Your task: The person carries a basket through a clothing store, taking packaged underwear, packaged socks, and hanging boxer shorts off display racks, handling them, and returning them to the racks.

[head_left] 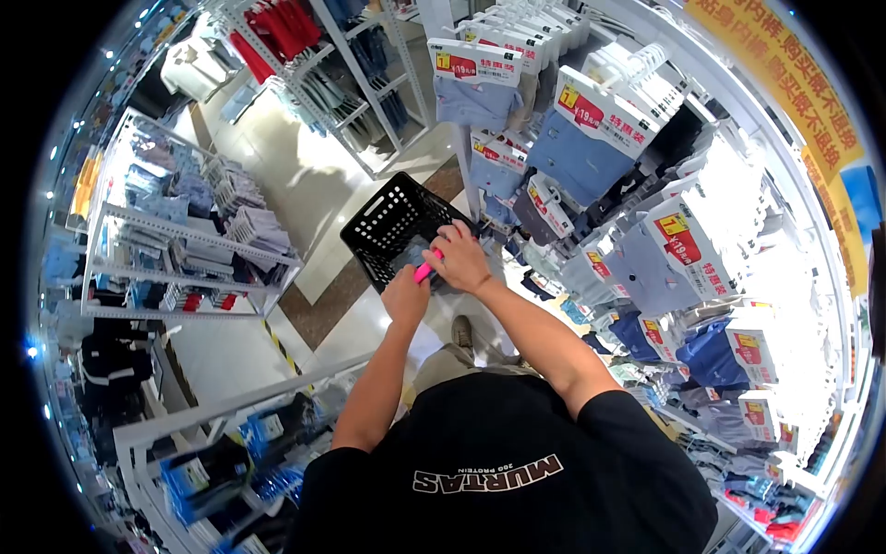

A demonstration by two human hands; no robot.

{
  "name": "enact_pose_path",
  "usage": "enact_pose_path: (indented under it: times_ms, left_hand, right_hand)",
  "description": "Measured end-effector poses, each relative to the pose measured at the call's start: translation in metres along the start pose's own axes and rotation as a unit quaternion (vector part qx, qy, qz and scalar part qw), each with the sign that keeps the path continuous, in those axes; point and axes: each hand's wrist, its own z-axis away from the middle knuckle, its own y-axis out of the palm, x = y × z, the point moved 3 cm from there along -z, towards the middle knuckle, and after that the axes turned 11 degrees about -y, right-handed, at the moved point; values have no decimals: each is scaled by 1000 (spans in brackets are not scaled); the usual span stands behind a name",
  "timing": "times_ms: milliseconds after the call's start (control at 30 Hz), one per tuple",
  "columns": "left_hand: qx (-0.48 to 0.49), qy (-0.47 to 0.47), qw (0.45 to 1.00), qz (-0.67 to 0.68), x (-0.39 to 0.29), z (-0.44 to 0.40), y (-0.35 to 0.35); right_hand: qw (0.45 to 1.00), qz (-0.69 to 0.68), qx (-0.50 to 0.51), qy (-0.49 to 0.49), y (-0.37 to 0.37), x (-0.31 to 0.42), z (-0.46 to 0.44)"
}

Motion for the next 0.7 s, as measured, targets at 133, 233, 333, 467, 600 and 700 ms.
enact_pose_path:
  times_ms: [133,233,333,467,600,700]
  left_hand:
    - [-24,25,999,21,13,-28,-6]
    - [-26,27,999,18,21,-46,-9]
    - [-22,27,999,25,27,-61,-15]
    - [-56,66,995,46,45,-79,-13]
    - [-71,135,987,56,44,-82,-22]
    - [-49,177,977,107,30,-73,-38]
  right_hand:
    - [1000,-6,-14,1,18,-3,-26]
    - [1000,-18,12,22,28,-6,-41]
    - [999,18,-24,42,39,2,-49]
    - [994,-3,-83,70,40,11,-37]
    - [983,-94,23,156,25,-7,21]
    - [954,-127,-9,270,-33,6,76]
